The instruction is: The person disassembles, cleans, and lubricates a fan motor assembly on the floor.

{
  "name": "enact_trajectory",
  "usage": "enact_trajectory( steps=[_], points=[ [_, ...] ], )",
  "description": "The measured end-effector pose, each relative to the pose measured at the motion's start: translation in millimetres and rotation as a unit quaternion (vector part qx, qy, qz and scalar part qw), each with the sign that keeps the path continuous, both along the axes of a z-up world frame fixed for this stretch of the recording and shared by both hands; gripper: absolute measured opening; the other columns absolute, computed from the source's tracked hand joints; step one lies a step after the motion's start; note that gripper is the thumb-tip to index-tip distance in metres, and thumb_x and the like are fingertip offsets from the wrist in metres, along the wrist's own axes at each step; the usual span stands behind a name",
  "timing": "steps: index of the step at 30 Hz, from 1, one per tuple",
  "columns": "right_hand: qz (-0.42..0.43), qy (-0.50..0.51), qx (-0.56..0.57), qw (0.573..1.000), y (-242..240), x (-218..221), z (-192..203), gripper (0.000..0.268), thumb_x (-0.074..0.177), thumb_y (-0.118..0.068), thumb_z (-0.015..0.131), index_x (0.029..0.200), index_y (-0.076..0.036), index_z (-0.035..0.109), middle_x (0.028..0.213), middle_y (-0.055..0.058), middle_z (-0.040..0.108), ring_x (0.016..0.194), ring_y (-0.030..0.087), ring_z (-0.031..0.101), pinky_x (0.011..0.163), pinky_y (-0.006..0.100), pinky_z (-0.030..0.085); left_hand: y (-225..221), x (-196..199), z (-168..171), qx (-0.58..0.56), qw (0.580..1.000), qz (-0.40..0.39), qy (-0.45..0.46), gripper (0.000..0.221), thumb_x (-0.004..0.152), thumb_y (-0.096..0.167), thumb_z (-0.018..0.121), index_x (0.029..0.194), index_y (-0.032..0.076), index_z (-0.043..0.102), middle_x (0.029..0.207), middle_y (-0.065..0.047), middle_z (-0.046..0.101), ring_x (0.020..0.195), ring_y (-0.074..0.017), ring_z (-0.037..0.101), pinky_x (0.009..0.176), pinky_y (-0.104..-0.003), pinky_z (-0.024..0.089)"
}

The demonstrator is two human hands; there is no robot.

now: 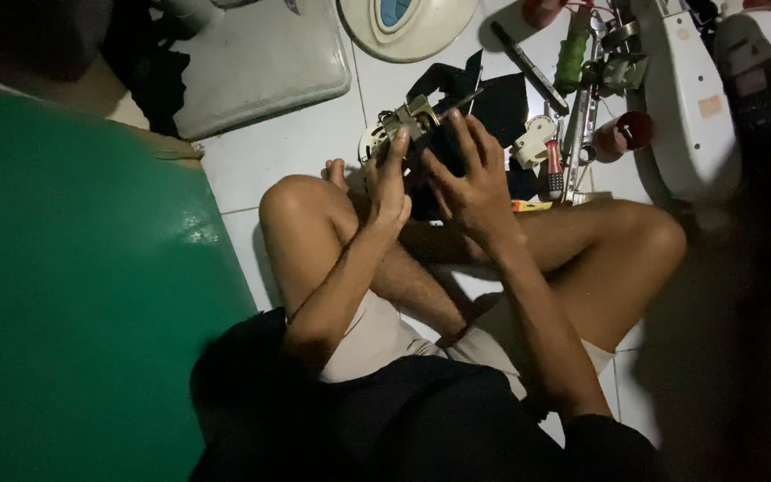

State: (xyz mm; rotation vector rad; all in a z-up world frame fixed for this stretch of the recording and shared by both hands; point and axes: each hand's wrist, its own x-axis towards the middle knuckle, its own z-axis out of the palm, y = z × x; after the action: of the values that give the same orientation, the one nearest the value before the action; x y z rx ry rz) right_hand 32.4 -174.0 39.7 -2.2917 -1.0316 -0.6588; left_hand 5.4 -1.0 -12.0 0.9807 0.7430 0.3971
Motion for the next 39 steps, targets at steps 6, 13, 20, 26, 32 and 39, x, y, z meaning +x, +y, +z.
enact_trajectory(
  steps=[6, 13, 20, 26, 32, 39],
  points=[
    [0.021, -0.032, 0.013, 0.999, -20, -9, -17, 0.031, 0.117, -0.029, 0.074, 0.141, -0.027, 0.092, 0.178, 0.032, 0.053, 0.155, 0.06, 0.057, 0.121, 0.067, 0.053, 14, 10, -7, -0.155, 0.983, -0.093, 0.028, 0.116, 0.099, 0.066, 0.087, 0.184, 0.005, 0.036, 0.189, -0.029, 0.023, 0.174, -0.0517, 0.023, 0.138, -0.079, 0.014],
    [-0.262, 0.335, 0.535, 0.73, -46, -31, 49, 0.021, 0.12, -0.03, 0.074, 0.117, -0.01, 0.078, 0.115, 0.007, 0.079, 0.108, 0.016, 0.074, 0.105, 0.039, 0.061, 11, 3, 88, -0.248, 0.961, -0.113, -0.037, 0.138, 0.094, 0.058, 0.091, 0.186, 0.005, 0.003, 0.179, -0.033, 0.009, 0.168, -0.0556, 0.021, 0.138, -0.075, 0.015],
    [-0.218, 0.304, 0.451, 0.81, -79, -29, -67, 0.017, 0.119, -0.017, 0.085, 0.104, -0.01, 0.086, 0.083, 0.003, 0.068, 0.078, 0.009, 0.052, 0.077, 0.031, 0.042, -4, 4, 76, -0.37, 0.925, -0.071, -0.047, 0.121, 0.095, 0.036, 0.098, 0.18, 0.002, 0.02, 0.172, -0.035, 0.02, 0.16, -0.0546, 0.037, 0.133, -0.073, 0.047],
    [-0.074, 0.206, 0.307, 0.926, -1, -42, -15, 0.007, 0.108, -0.005, 0.084, 0.112, 0.001, 0.086, 0.116, 0.016, 0.082, 0.103, 0.037, 0.081, 0.096, 0.044, 0.06, 1, 8, 47, -0.217, 0.963, -0.158, 0.028, 0.115, 0.084, 0.069, 0.098, 0.168, 0.01, 0.046, 0.143, -0.017, 0.042, 0.118, -0.0316, 0.055, 0.086, -0.046, 0.065],
    [0.068, 0.049, 0.214, 0.973, 13, -65, -10, 0.048, 0.099, 0.012, 0.081, 0.145, 0.002, 0.072, 0.143, 0.031, 0.069, 0.119, 0.047, 0.072, 0.104, 0.058, 0.062, 7, -3, 113, -0.138, 0.956, -0.255, 0.029, 0.15, 0.095, 0.072, 0.075, 0.168, -0.038, 0.002, 0.173, -0.065, 0.0, 0.165, -0.0764, 0.012, 0.14, -0.072, 0.024],
    [0.113, 0.39, 0.365, 0.838, 13, -65, -32, 0.019, 0.108, -0.009, 0.085, 0.12, 0.006, 0.089, 0.111, 0.022, 0.089, 0.124, 0.049, 0.082, 0.109, 0.064, 0.06, 9, -9, -3, -0.066, 0.957, -0.265, -0.093, 0.088, 0.114, 0.048, 0.063, 0.179, -0.006, 0.038, 0.191, -0.014, 0.034, 0.178, -0.0235, 0.03, 0.146, -0.035, 0.016]
  ],
)
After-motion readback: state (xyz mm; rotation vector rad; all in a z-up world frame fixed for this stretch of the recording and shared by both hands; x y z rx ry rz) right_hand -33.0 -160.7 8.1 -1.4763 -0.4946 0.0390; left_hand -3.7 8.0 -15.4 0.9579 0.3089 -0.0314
